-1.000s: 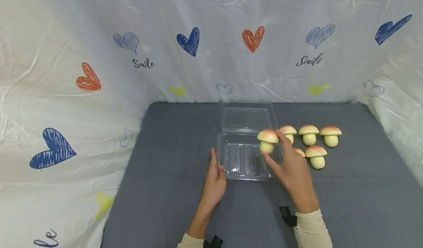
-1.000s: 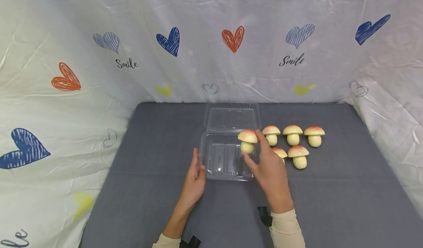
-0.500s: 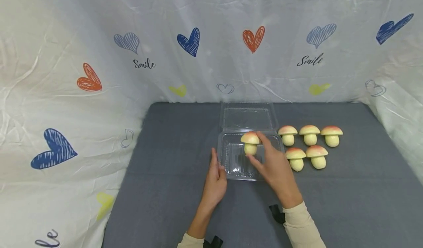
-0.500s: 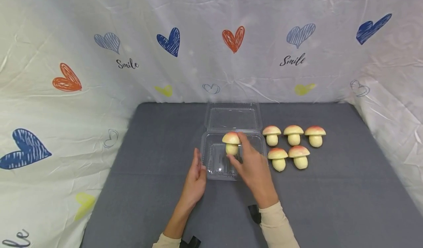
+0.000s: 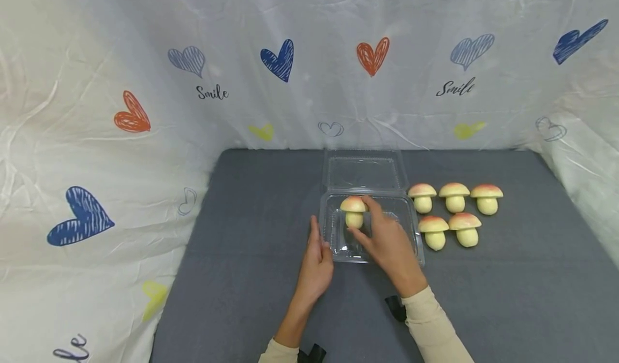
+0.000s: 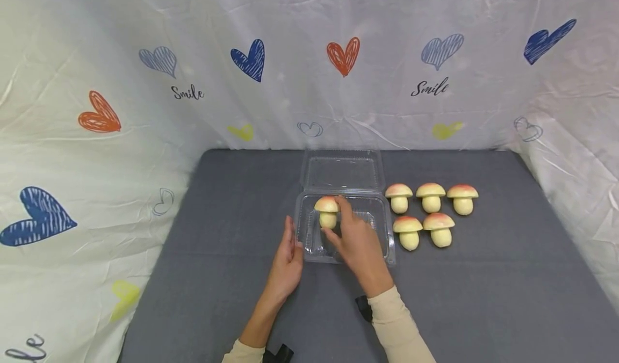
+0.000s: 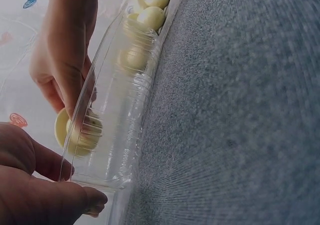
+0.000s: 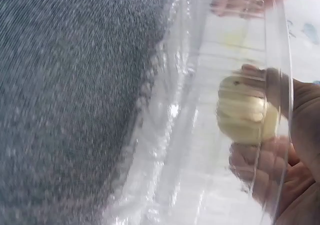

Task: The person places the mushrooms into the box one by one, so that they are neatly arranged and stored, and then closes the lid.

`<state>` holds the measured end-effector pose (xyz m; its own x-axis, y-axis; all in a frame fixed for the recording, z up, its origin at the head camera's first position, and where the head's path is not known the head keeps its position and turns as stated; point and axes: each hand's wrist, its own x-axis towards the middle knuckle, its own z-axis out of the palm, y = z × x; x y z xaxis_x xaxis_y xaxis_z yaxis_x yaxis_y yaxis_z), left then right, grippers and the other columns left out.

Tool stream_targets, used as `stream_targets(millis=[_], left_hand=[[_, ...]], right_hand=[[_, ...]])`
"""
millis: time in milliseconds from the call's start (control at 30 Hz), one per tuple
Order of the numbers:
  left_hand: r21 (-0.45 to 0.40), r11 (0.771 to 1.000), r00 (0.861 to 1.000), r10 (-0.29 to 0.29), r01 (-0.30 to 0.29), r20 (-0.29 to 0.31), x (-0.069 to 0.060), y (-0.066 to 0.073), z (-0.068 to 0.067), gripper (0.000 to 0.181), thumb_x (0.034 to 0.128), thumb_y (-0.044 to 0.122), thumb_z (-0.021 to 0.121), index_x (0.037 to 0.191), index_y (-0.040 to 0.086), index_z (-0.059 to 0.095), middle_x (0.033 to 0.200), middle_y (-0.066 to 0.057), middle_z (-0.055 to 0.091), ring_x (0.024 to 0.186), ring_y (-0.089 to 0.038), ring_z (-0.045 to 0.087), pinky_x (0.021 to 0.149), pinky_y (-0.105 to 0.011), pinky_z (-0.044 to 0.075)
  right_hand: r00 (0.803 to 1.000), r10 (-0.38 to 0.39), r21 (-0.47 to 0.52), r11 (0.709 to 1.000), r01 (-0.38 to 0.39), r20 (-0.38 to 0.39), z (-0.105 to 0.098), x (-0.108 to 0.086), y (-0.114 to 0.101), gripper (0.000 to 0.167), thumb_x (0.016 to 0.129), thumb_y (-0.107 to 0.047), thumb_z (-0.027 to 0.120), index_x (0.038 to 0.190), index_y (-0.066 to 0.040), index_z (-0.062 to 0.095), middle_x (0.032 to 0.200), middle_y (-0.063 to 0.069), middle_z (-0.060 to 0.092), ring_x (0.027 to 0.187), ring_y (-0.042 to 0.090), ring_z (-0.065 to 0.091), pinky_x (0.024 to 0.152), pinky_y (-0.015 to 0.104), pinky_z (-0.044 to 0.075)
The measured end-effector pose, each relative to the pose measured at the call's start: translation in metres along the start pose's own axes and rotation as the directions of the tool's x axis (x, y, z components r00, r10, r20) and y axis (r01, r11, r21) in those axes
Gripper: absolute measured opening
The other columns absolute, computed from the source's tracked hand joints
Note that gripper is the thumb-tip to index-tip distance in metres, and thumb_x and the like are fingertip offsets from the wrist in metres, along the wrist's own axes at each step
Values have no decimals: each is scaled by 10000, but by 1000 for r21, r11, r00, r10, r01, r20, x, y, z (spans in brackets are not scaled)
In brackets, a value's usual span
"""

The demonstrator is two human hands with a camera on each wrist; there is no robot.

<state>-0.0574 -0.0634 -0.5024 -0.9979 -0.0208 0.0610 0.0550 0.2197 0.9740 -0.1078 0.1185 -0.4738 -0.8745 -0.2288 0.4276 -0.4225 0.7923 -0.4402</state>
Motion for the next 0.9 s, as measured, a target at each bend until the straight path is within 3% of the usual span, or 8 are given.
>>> stream_targets(millis=[300,633,900], left_hand=[[14,1000,1000,-1,1,2,0,2,-1,694,1078,-49,417,1684,-8,81,1752,-201,123,1604,-301,152,1276,-501,183],[10,1000,1000,-2,2,3,1,3,0,698,1078,-49,422,1687,1,85,1755,-193,117,1606,-295,147,1278,-497,174],[4,1000,1000,-10,9,18,0,3,-2,703,1084,-38,418,1691,23,70,1761,-181,90,1608,-280,136,1277,-463,182]], right_hand=[[999,13,-19,1000,-12,32,11,6,-3,824,823,-256,945,1491,-25,521,616,90,598,485,250,575,463,484,474],[998,10,-40,999,-8,55,21,7,-3,808,815,-240,952,1471,-39,526,679,152,661,543,338,656,479,510,498],[998,17,-66,998,-13,64,25,8,-4,787,819,-237,949,1463,-47,538,673,154,665,535,331,656,460,490,490]])
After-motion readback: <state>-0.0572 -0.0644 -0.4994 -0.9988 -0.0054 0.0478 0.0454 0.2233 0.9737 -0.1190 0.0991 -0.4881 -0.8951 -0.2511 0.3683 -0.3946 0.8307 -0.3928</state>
